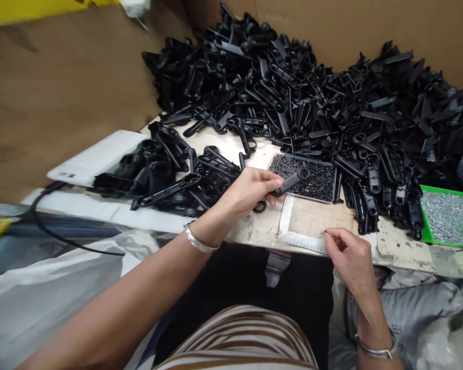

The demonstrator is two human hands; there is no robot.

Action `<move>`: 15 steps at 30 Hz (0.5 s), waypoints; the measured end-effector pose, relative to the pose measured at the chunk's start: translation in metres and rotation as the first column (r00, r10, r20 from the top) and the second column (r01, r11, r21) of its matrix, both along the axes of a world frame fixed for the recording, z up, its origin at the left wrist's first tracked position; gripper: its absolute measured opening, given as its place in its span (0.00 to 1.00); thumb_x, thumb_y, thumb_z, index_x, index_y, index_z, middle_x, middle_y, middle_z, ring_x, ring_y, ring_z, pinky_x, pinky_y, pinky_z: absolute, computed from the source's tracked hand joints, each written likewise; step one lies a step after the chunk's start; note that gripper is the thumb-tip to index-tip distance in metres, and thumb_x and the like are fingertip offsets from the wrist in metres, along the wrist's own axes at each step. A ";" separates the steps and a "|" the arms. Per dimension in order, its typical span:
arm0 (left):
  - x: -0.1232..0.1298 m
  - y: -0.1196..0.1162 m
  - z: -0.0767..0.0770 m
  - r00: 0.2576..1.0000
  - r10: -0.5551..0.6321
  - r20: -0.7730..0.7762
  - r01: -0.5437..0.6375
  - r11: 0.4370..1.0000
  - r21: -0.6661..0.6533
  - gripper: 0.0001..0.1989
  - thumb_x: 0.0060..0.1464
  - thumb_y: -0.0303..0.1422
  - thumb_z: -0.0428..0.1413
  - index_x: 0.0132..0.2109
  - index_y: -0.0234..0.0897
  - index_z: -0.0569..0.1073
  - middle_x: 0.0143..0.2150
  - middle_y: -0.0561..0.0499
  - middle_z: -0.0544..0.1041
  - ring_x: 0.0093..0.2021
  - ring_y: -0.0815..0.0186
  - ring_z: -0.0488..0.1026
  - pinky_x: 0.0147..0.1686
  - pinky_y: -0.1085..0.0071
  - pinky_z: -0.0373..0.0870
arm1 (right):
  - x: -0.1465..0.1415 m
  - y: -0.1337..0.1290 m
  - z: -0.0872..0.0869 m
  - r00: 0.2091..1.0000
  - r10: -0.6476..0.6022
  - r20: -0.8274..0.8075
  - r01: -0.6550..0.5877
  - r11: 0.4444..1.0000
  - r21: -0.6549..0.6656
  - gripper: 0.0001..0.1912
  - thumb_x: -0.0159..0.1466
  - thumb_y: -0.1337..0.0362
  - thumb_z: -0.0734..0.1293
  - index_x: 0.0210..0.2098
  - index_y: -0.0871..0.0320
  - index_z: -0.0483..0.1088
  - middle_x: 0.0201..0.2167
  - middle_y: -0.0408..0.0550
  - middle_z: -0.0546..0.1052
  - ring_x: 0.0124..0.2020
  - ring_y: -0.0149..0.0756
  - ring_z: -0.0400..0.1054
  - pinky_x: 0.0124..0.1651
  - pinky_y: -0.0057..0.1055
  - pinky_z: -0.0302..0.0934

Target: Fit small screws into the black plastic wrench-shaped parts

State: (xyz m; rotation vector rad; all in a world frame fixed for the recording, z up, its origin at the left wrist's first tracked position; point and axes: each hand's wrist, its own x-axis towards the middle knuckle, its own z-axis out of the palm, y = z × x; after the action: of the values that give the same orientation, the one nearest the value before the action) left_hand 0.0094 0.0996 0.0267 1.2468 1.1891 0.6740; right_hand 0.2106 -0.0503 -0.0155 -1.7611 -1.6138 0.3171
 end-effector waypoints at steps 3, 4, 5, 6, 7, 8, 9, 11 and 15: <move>-0.007 -0.022 -0.010 0.988 -0.044 -0.150 0.094 0.934 0.346 0.06 0.57 0.26 0.54 0.37 0.30 0.76 0.26 0.50 0.77 0.23 0.70 0.73 0.25 0.75 0.70 | 0.002 0.000 0.001 0.999 -0.041 -0.035 0.040 0.999 -0.010 0.09 0.61 0.61 0.67 0.30 0.59 0.75 0.20 0.42 0.75 0.20 0.31 0.68 0.23 0.25 0.62; -0.009 -0.032 -0.016 0.977 -0.036 -0.211 0.144 0.841 0.521 0.06 0.57 0.26 0.54 0.37 0.31 0.76 0.29 0.49 0.78 0.27 0.67 0.75 0.29 0.72 0.73 | 0.002 -0.001 0.003 0.998 -0.052 -0.034 0.052 0.999 -0.005 0.09 0.61 0.60 0.67 0.30 0.58 0.75 0.20 0.43 0.75 0.19 0.30 0.68 0.23 0.25 0.62; -0.012 -0.042 -0.024 0.964 -0.019 -0.264 0.200 0.706 0.679 0.06 0.58 0.26 0.53 0.37 0.31 0.76 0.32 0.47 0.79 0.32 0.65 0.76 0.34 0.69 0.75 | 0.001 -0.001 0.004 0.998 -0.057 -0.027 0.057 0.998 0.002 0.09 0.61 0.60 0.67 0.30 0.58 0.76 0.20 0.43 0.75 0.19 0.30 0.67 0.24 0.25 0.62; -0.014 -0.053 -0.032 0.954 0.007 -0.299 0.246 0.551 0.798 0.08 0.59 0.24 0.51 0.37 0.31 0.75 0.36 0.44 0.79 0.37 0.62 0.77 0.40 0.66 0.75 | 0.001 -0.002 0.006 0.998 -0.055 -0.013 0.055 0.998 0.012 0.09 0.61 0.60 0.67 0.30 0.58 0.76 0.21 0.42 0.75 0.19 0.30 0.67 0.24 0.25 0.62; -0.017 -0.063 -0.041 0.947 0.030 -0.319 0.278 0.417 0.865 0.09 0.59 0.22 0.49 0.38 0.30 0.74 0.41 0.41 0.79 0.43 0.61 0.76 0.44 0.65 0.75 | -0.001 -0.002 0.008 0.999 -0.045 0.004 0.045 0.999 0.021 0.09 0.61 0.60 0.67 0.30 0.58 0.76 0.21 0.42 0.76 0.19 0.29 0.67 0.25 0.26 0.63; -0.020 -0.073 -0.049 0.940 0.046 -0.337 0.303 0.333 0.893 0.10 0.59 0.21 0.48 0.39 0.30 0.74 0.44 0.40 0.78 0.46 0.60 0.75 0.46 0.64 0.75 | -0.002 -0.002 0.010 0.999 -0.027 0.024 0.026 0.999 0.030 0.08 0.61 0.61 0.67 0.30 0.57 0.76 0.21 0.42 0.76 0.19 0.29 0.67 0.26 0.26 0.63; -0.022 -0.080 -0.056 0.937 0.056 -0.346 0.318 0.282 0.905 0.11 0.59 0.20 0.47 0.40 0.30 0.73 0.46 0.40 0.78 0.48 0.61 0.74 0.48 0.64 0.74 | -0.004 -0.002 0.012 0.999 -0.003 0.045 0.002 0.999 0.037 0.07 0.62 0.62 0.67 0.30 0.57 0.75 0.22 0.42 0.76 0.20 0.29 0.67 0.27 0.26 0.63; -0.025 -0.090 -0.065 0.931 0.058 -0.361 0.334 0.268 0.904 0.12 0.58 0.18 0.47 0.42 0.32 0.73 0.47 0.41 0.77 0.49 0.62 0.73 0.49 0.65 0.74 | -0.008 -0.001 0.015 0.995 0.053 0.088 -0.058 0.997 0.045 0.06 0.63 0.64 0.67 0.31 0.57 0.75 0.25 0.42 0.78 0.22 0.29 0.69 0.29 0.25 0.64; -0.027 -0.092 -0.065 0.921 0.045 -0.387 0.355 0.316 0.880 0.11 0.59 0.19 0.47 0.39 0.33 0.73 0.46 0.44 0.78 0.45 0.64 0.74 0.46 0.67 0.75 | -0.018 0.004 0.016 0.969 0.154 0.192 -0.166 0.985 0.046 0.05 0.64 0.67 0.65 0.32 0.58 0.73 0.29 0.44 0.79 0.25 0.29 0.70 0.32 0.25 0.64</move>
State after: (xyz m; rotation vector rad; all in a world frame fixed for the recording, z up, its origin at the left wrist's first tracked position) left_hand -0.0173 0.0076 -0.0379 2.5751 0.8561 1.1032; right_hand 0.1927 -0.0465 0.0005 -1.6582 -1.8851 0.1772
